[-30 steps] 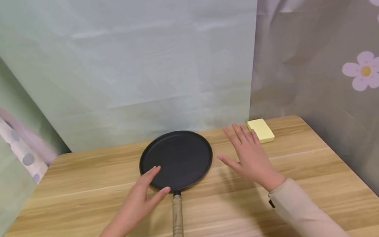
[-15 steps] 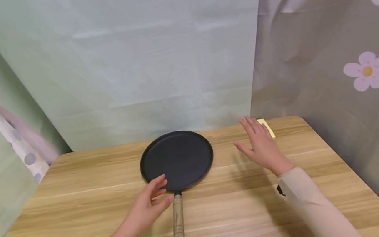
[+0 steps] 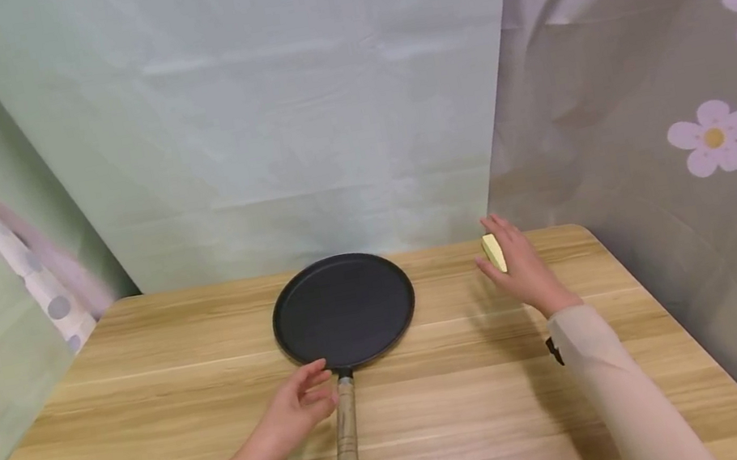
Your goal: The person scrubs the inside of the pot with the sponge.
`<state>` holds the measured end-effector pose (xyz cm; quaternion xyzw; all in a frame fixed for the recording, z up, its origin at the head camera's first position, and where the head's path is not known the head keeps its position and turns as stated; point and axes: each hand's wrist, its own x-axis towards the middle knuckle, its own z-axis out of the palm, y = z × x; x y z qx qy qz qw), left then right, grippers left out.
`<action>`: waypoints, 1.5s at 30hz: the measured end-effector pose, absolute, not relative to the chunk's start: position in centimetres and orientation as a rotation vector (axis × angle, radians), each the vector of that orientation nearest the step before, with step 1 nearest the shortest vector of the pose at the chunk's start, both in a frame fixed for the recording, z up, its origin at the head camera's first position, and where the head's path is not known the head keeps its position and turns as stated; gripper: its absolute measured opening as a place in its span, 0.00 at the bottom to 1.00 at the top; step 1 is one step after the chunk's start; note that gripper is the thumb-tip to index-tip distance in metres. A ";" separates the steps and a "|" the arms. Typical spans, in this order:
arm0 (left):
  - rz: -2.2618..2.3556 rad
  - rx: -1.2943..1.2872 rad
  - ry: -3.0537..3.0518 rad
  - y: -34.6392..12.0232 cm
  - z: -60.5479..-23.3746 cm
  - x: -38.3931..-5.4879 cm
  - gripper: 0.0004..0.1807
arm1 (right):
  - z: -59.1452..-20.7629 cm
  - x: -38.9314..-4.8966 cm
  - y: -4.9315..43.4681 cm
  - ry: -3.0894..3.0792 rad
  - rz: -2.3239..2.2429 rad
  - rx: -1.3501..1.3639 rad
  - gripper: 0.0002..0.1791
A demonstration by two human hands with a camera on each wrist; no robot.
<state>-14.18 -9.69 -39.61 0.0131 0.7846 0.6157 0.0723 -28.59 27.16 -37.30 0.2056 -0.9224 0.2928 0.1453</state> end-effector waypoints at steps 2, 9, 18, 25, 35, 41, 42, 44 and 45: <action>1.858 0.025 2.333 -9.6 -39.9 -14.2 0.34 | -37.4 -29.0 27.5 -2.665 0.861 0.578 0.38; 1.873 0.011 2.287 -9.5 -40.3 -13.9 0.36 | -38.2 -30.0 28.5 -2.695 0.933 0.510 0.38; 1.856 -0.052 2.236 -9.6 -40.7 -14.3 0.35 | -39.1 -30.9 29.5 -2.715 1.024 0.433 0.38; 1.845 -0.090 2.174 -9.8 -41.2 -14.6 0.34 | -39.9 -32.0 30.2 -2.777 1.125 0.348 0.39; 1.840 -0.058 2.151 -9.8 -41.7 -14.5 0.35 | -40.4 -33.1 30.6 -2.855 1.180 0.276 0.40; 1.835 -0.055 2.138 -9.7 -42.0 -14.4 0.35 | -40.8 -33.6 30.6 -2.934 1.104 0.250 0.41; 1.838 -0.057 2.135 -9.7 -42.0 -14.4 0.35 | -41.0 -33.7 30.6 -2.948 1.084 0.256 0.41; 1.842 -0.057 2.128 -9.7 -42.1 -14.4 0.35 | -41.2 -33.8 30.6 -2.977 1.054 0.258 0.41; 1.840 -0.057 2.125 -9.7 -42.0 -14.4 0.35 | -41.4 -33.9 30.6 -2.981 1.036 0.264 0.41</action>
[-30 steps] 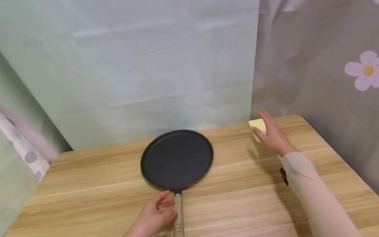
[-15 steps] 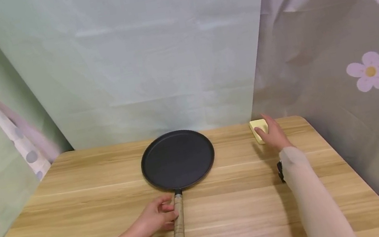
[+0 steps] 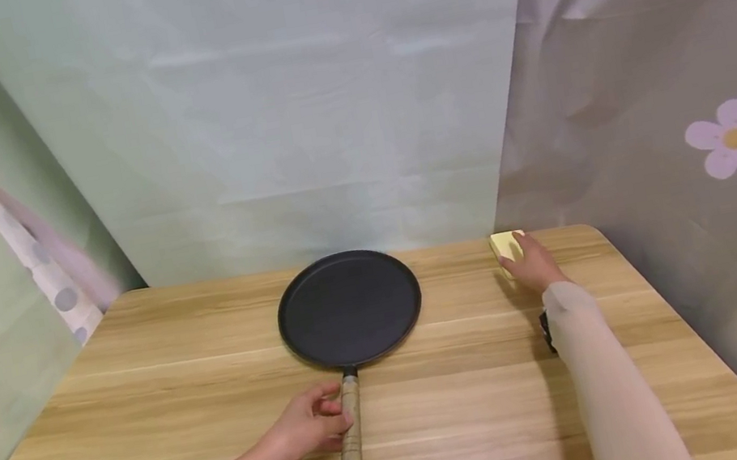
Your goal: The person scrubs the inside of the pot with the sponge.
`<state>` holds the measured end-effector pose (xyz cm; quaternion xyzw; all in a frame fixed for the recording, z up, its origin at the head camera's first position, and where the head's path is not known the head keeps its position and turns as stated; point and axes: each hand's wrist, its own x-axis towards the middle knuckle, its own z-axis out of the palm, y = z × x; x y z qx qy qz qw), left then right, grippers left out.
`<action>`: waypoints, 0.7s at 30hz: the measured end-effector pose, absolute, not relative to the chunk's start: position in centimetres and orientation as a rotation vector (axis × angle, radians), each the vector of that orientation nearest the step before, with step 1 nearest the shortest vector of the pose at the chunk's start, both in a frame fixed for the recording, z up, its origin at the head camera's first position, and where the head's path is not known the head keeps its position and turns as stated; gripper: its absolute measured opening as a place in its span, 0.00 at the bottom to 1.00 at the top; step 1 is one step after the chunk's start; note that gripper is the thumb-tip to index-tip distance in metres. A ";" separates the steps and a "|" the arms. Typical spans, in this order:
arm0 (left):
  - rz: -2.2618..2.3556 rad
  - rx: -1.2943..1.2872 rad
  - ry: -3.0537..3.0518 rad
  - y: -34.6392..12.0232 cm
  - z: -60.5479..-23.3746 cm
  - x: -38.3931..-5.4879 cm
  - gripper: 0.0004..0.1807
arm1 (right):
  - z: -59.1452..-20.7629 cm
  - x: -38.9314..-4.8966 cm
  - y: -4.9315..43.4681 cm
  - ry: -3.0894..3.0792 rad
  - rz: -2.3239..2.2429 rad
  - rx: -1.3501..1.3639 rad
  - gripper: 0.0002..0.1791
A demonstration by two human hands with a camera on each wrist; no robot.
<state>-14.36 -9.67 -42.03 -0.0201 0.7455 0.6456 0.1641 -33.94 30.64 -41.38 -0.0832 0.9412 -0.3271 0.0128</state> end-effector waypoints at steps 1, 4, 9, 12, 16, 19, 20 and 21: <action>1.843 -0.056 2.118 -9.6 -42.0 -14.3 0.35 | -41.6 -34.0 30.7 2.940 -0.997 -0.261 0.41; 1.843 -0.058 2.096 -9.6 -42.0 -14.1 0.35 | -41.9 -34.0 30.8 2.951 -0.946 -0.255 0.40; 1.838 -0.053 2.067 -9.5 -41.9 -13.8 0.34 | -42.1 -33.8 30.8 2.984 -0.818 -0.250 0.40; 1.834 -0.047 2.062 -9.5 -41.8 -13.8 0.34 | -42.2 -33.8 30.8 2.986 -0.775 -0.236 0.39; 1.842 -0.041 2.057 -9.4 -41.8 -13.7 0.34 | -42.2 -33.9 30.7 2.992 -0.735 -0.220 0.38; 1.847 -0.030 2.058 -9.4 -41.8 -13.7 0.33 | -42.2 -33.9 30.8 2.999 -0.711 -0.218 0.37; 1.846 -0.028 2.057 -9.4 -41.9 -13.7 0.33 | -42.2 -33.8 30.8 2.995 -0.709 -0.217 0.37; 1.846 -0.023 2.058 -9.4 -41.9 -13.7 0.33 | -42.1 -33.8 30.8 2.994 -0.705 -0.216 0.37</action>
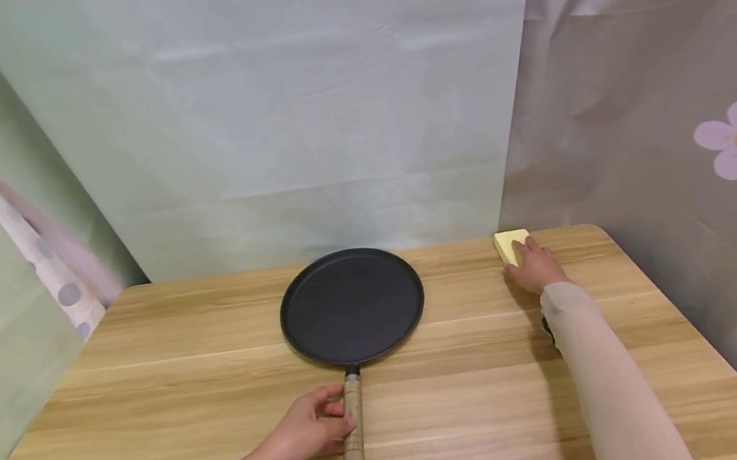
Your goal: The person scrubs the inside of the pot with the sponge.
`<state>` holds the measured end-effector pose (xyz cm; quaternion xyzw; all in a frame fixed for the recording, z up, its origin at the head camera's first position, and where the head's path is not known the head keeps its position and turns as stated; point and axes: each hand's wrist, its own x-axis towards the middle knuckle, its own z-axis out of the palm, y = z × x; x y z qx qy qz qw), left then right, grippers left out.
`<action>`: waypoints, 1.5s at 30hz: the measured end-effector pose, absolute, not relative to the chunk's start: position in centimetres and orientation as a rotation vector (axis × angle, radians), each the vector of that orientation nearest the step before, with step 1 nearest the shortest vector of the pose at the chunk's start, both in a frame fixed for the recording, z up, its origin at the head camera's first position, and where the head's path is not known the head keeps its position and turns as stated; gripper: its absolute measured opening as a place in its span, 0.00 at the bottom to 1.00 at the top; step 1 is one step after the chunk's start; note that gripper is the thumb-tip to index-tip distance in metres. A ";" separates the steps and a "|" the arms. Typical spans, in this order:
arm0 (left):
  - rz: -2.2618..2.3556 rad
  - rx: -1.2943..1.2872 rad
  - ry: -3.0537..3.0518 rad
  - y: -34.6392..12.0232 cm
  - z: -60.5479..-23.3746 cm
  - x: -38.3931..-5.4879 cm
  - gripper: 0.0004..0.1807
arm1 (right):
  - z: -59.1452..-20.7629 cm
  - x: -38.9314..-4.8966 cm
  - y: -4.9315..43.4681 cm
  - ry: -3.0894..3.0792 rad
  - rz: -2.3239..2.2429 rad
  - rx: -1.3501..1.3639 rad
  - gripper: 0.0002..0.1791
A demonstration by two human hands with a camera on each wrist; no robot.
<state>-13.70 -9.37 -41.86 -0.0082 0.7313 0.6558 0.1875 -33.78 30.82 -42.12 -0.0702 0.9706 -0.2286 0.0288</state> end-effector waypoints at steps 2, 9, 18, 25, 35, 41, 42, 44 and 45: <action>1.844 -0.019 2.059 -9.4 -41.8 -13.7 0.33 | -42.1 -33.8 30.9 2.993 -0.699 -0.216 0.37; 1.837 -0.019 2.063 -9.3 -41.9 -13.7 0.33 | -42.0 -33.7 30.9 3.023 -0.668 -0.227 0.35; 1.823 -0.038 2.080 -9.3 -42.5 -14.3 0.34 | -41.4 -34.0 30.5 3.065 -0.691 -0.292 0.34; 1.838 -0.036 2.066 -9.5 -42.6 -14.5 0.33 | -41.1 -34.1 30.0 3.077 -0.666 -0.359 0.33; 1.827 -0.026 2.051 -9.5 -42.2 -14.3 0.33 | -40.3 -33.4 28.5 3.081 -0.682 -0.464 0.34; 1.831 -0.023 2.053 -9.5 -42.2 -14.3 0.33 | -39.6 -33.3 27.3 3.083 -0.692 -0.523 0.34; 1.833 -0.023 2.052 -9.5 -42.2 -14.3 0.33 | -39.6 -33.3 27.1 3.081 -0.699 -0.530 0.34; 1.833 -0.024 2.053 -9.5 -42.2 -14.3 0.33 | -39.4 -33.3 26.6 3.080 -0.709 -0.543 0.34; 1.834 -0.024 2.054 -9.5 -42.2 -14.3 0.33 | -39.3 -33.3 26.3 3.077 -0.718 -0.548 0.34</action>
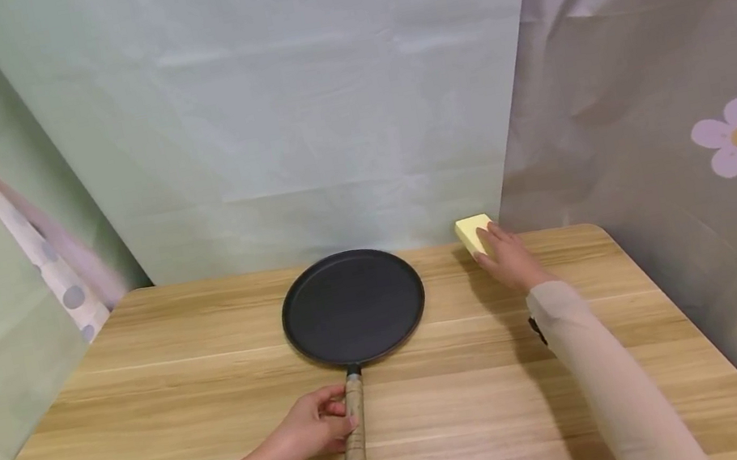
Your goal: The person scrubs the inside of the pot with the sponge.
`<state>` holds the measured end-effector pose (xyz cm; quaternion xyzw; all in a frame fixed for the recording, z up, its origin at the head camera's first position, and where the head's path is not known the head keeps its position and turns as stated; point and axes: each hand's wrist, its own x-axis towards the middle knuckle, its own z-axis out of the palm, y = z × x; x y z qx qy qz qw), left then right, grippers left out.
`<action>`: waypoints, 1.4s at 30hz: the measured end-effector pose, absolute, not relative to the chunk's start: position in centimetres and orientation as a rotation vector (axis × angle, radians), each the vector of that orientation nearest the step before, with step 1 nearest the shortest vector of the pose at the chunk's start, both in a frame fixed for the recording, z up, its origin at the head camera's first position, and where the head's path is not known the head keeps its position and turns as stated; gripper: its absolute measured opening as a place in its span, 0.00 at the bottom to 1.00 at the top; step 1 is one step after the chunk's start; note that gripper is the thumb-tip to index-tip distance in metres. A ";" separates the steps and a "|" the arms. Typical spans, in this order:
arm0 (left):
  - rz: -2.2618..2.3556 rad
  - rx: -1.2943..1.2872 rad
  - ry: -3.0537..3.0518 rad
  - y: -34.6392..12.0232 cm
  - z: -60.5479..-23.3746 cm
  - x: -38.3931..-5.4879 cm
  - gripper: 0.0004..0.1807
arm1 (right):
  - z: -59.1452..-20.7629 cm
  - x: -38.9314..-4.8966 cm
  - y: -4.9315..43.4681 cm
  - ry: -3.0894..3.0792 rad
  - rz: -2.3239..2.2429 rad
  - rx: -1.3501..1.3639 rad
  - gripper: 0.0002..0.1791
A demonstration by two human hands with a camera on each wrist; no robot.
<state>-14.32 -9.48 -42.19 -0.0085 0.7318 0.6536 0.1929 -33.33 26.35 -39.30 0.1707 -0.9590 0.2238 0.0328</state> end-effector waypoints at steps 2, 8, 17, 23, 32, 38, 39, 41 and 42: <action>1.833 -0.024 2.055 -9.5 -42.2 -14.3 0.33 | -39.2 -33.3 25.9 -2.940 0.698 0.533 0.33; 1.824 -0.021 2.072 -9.6 -42.2 -14.3 0.32 | -39.0 -33.3 24.5 -2.906 0.713 0.573 0.33; 1.824 -0.025 2.078 -9.4 -42.1 -14.3 0.32 | -39.0 -33.4 22.9 -2.879 0.759 0.663 0.34; 1.827 -0.028 2.075 -9.5 -42.1 -14.2 0.32 | -39.0 -33.3 21.8 -2.859 0.769 0.702 0.34; 1.813 -0.035 2.078 -9.6 -42.1 -14.3 0.32 | -38.8 -33.0 20.0 -2.853 0.800 0.756 0.34; 1.816 -0.027 2.084 -9.6 -42.2 -14.2 0.33 | -38.8 -33.0 18.8 -2.820 0.783 0.809 0.33; 1.817 -0.027 2.083 -9.6 -42.2 -14.2 0.33 | -38.8 -33.0 18.5 -2.814 0.780 0.819 0.33; 1.815 -0.028 2.083 -9.6 -42.2 -14.3 0.33 | -38.8 -33.0 18.1 -2.807 0.785 0.838 0.33; 1.815 -0.028 2.081 -9.6 -42.2 -14.3 0.33 | -38.8 -32.9 17.9 -2.806 0.788 0.848 0.33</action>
